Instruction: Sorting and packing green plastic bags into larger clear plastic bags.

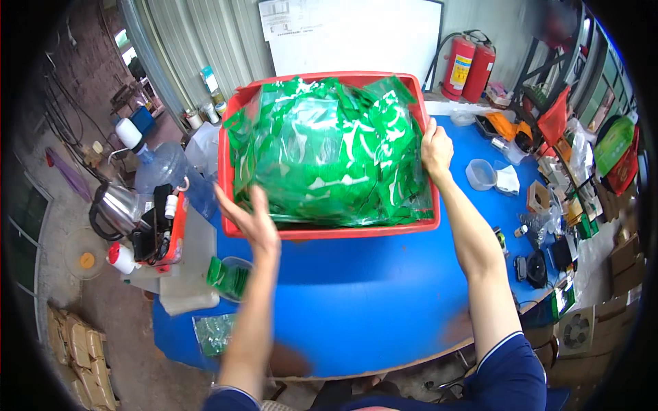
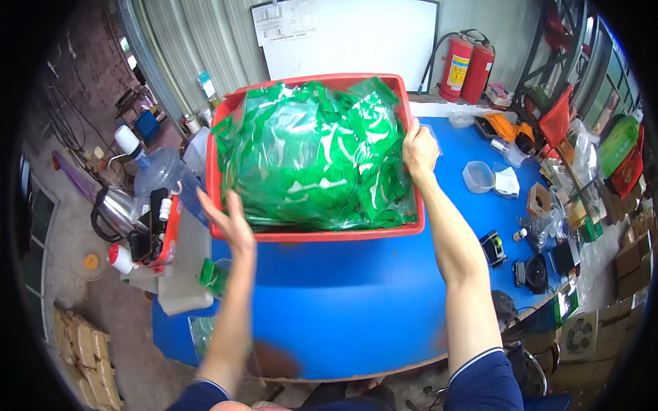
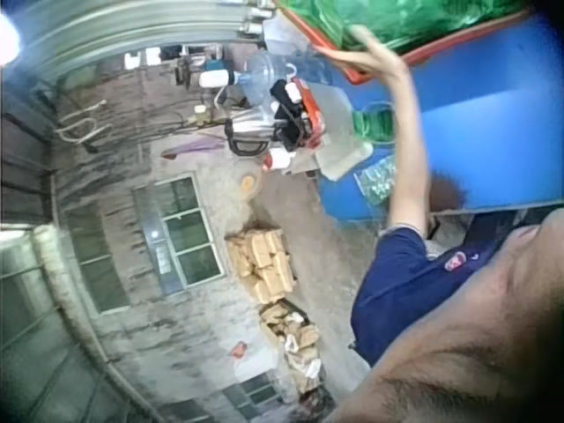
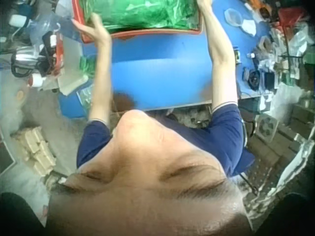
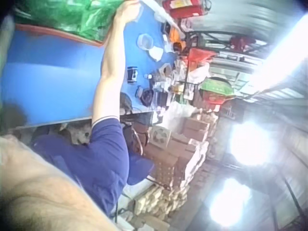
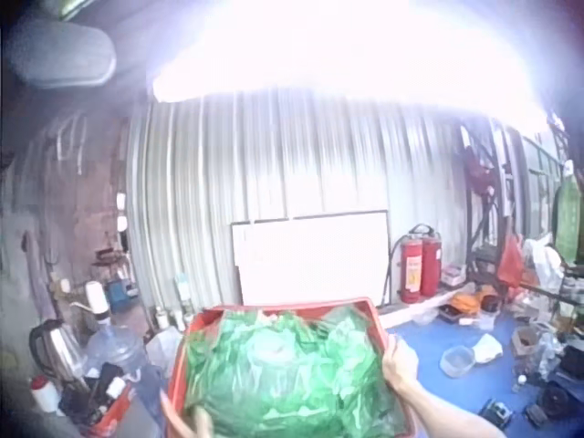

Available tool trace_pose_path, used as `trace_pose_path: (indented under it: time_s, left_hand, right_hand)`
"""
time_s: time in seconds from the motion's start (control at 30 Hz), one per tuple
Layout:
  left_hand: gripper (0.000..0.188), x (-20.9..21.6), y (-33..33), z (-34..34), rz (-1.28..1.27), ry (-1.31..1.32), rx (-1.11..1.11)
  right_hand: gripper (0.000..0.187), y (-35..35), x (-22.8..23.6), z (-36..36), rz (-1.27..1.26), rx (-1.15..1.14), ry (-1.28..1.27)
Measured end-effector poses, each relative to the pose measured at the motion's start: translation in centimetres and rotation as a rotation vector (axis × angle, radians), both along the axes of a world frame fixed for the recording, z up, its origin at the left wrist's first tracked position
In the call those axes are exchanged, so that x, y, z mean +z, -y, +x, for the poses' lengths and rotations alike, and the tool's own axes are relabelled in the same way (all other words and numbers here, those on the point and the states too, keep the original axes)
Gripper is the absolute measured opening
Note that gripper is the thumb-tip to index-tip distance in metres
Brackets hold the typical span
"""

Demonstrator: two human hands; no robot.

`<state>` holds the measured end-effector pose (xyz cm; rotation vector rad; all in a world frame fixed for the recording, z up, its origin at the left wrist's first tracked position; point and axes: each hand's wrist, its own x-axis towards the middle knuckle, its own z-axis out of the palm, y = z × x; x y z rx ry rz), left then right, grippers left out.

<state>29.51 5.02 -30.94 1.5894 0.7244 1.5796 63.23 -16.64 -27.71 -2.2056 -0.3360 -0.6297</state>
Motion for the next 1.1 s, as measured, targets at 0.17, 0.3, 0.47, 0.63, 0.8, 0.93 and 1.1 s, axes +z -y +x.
trace_pose_path:
  time_s: [0.17,0.3,0.47,0.63,0.8,0.93,1.1]
  left_hand:
    - [0.12,-1.0,9.8,1.8,-0.409,-0.169,0.073]
    - [0.122,-0.2,11.9,3.6,-0.687,-0.106,0.08]
    - [0.124,-4.3,14.6,2.8,-0.748,-0.143,0.223]
    - [0.11,-7.8,16.9,0.2,-0.61,0.126,0.087]
    - [0.098,-16.9,15.6,-1.2,-0.267,-0.402,0.168]
    - [0.09,-24.8,16.0,-0.3,-0.573,-0.239,-0.129]
    - [0.046,-28.2,16.3,2.8,-0.814,0.507,-0.372]
  right_hand:
    - [0.058,1.7,-1.0,-5.0,0.102,0.027,-0.004]
    - [0.055,4.6,-3.4,-9.4,0.186,0.034,0.016]
    - [0.065,7.0,-8.6,-17.4,0.386,-0.051,0.081]
    - [0.114,6.9,-10.5,-23.5,0.311,-0.114,-0.019]
    - [0.12,7.9,-13.7,-24.6,0.314,-0.182,0.132]
    - [0.109,9.0,-18.8,-22.7,0.3,-0.21,0.182]
    - [0.093,5.7,-24.7,-21.1,0.678,0.041,0.059]
